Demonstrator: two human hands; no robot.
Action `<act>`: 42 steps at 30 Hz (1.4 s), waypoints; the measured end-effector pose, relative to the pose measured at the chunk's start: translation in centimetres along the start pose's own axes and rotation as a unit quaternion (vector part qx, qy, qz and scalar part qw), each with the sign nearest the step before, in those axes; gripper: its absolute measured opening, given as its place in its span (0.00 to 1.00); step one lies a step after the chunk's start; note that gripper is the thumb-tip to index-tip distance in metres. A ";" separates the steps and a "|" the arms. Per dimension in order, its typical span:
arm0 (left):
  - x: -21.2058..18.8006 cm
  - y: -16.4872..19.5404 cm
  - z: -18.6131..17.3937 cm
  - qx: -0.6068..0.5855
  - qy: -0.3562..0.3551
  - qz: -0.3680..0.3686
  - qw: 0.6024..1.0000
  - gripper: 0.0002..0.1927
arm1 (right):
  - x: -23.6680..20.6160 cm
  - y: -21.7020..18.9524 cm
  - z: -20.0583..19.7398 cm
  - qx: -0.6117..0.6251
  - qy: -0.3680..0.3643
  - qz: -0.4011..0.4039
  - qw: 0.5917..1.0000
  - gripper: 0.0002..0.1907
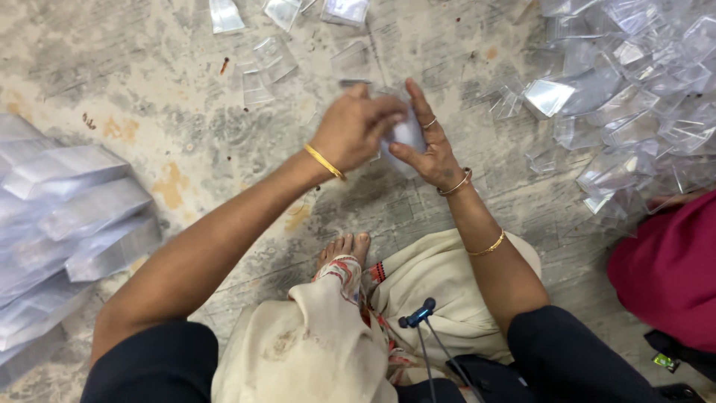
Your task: The person sits on the floor and nests small transparent plastic cups one at a time into stacks, picking loose cups from the floor and pressing them together, then placing completed stacks with other finished stacks of cups.
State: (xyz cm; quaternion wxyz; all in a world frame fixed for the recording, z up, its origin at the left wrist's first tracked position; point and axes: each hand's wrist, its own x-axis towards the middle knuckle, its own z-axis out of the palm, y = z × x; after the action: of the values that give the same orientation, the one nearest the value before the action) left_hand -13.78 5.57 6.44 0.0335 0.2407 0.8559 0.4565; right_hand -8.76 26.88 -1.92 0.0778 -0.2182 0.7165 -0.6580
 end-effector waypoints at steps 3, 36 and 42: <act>0.2 -1.2 -0.4 -0.035 -0.029 -0.078 0.996 0.09 | -0.4 -0.9 0.1 0.264 0.004 0.093 0.960 0.45; -4.1 -7.5 1.8 0.397 -0.112 0.193 0.890 0.27 | -0.5 -3.0 -1.4 0.385 0.064 0.082 0.917 0.43; -4.0 -9.0 -0.8 0.246 -0.122 -0.092 0.957 0.17 | -0.8 -2.4 -1.3 0.222 0.047 0.099 0.969 0.43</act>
State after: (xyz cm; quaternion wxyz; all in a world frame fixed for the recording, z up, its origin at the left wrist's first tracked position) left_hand -13.89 -1.02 -0.98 0.1190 0.2155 0.9496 0.1939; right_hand -8.04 28.33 0.42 0.1554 -0.0924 0.5735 -0.7990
